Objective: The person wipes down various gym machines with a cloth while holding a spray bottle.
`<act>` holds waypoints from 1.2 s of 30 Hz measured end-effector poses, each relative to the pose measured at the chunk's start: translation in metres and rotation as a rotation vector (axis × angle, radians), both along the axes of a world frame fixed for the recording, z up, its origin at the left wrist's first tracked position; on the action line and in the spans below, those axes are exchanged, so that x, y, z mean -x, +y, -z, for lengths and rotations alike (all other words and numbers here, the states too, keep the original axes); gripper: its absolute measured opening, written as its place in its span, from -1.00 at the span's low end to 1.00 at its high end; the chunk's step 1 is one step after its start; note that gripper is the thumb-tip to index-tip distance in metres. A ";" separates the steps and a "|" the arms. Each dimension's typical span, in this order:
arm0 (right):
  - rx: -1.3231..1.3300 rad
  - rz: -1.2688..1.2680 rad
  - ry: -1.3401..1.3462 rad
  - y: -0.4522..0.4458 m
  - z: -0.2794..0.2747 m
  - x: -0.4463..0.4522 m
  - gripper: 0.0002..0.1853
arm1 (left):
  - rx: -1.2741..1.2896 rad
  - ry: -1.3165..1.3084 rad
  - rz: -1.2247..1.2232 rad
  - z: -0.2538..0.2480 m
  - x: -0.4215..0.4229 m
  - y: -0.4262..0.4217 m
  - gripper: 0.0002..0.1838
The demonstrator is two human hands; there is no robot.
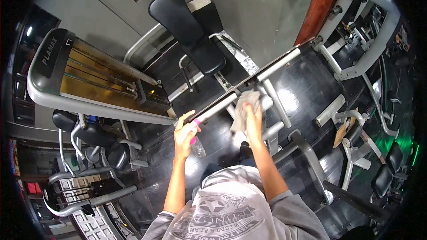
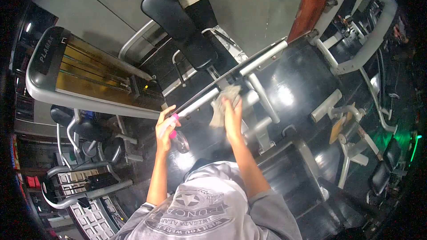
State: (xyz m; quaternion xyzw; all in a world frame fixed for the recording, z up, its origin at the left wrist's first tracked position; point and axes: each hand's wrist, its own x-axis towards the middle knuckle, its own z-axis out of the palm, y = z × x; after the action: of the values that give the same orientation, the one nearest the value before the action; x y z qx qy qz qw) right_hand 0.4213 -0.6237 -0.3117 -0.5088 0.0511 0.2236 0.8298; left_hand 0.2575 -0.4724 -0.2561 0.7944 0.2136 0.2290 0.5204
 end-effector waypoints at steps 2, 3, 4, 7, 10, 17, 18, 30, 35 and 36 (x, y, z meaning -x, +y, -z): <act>0.067 0.056 0.051 0.006 0.005 -0.029 -0.22 | -0.144 -0.015 0.049 0.002 -0.009 0.004 -0.59; 0.210 0.084 0.006 0.013 -0.012 -0.036 -0.11 | -0.287 -0.032 0.095 0.002 -0.014 0.005 -0.70; 0.218 0.068 -0.027 0.023 -0.014 -0.046 -0.12 | -0.288 -0.033 0.103 -0.003 -0.021 0.003 -0.70; 0.268 0.116 -0.157 0.044 -0.011 -0.039 -0.18 | -0.367 0.057 0.095 -0.013 -0.041 -0.003 -0.50; 0.321 -0.021 -0.316 0.049 0.005 -0.001 -0.15 | -0.319 0.013 0.144 -0.010 -0.057 0.001 -0.70; 0.226 -0.017 -0.117 0.037 0.035 -0.052 -0.37 | -0.223 -0.068 0.292 0.003 -0.082 0.011 -0.63; 0.147 -0.043 -0.114 0.026 0.022 -0.066 -0.40 | -0.234 -0.076 0.324 0.005 -0.084 0.012 -0.63; 0.310 -0.170 -0.184 0.027 0.051 -0.054 -0.57 | -0.336 -0.025 0.205 0.006 -0.085 0.000 -0.48; 0.221 -0.126 -0.059 0.039 0.074 -0.079 -0.54 | -0.334 -0.116 0.166 0.014 -0.086 0.003 -0.49; 0.219 -0.128 -0.052 0.050 0.088 -0.074 -0.54 | -0.292 -0.170 0.140 0.017 -0.085 0.003 -0.52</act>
State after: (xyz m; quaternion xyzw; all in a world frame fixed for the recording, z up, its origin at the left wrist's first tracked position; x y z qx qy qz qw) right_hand 0.4950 -0.5737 -0.4000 -0.6042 0.0210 0.2559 0.7543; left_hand 0.3426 -0.4697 -0.2726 0.8522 0.0773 0.2872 0.4304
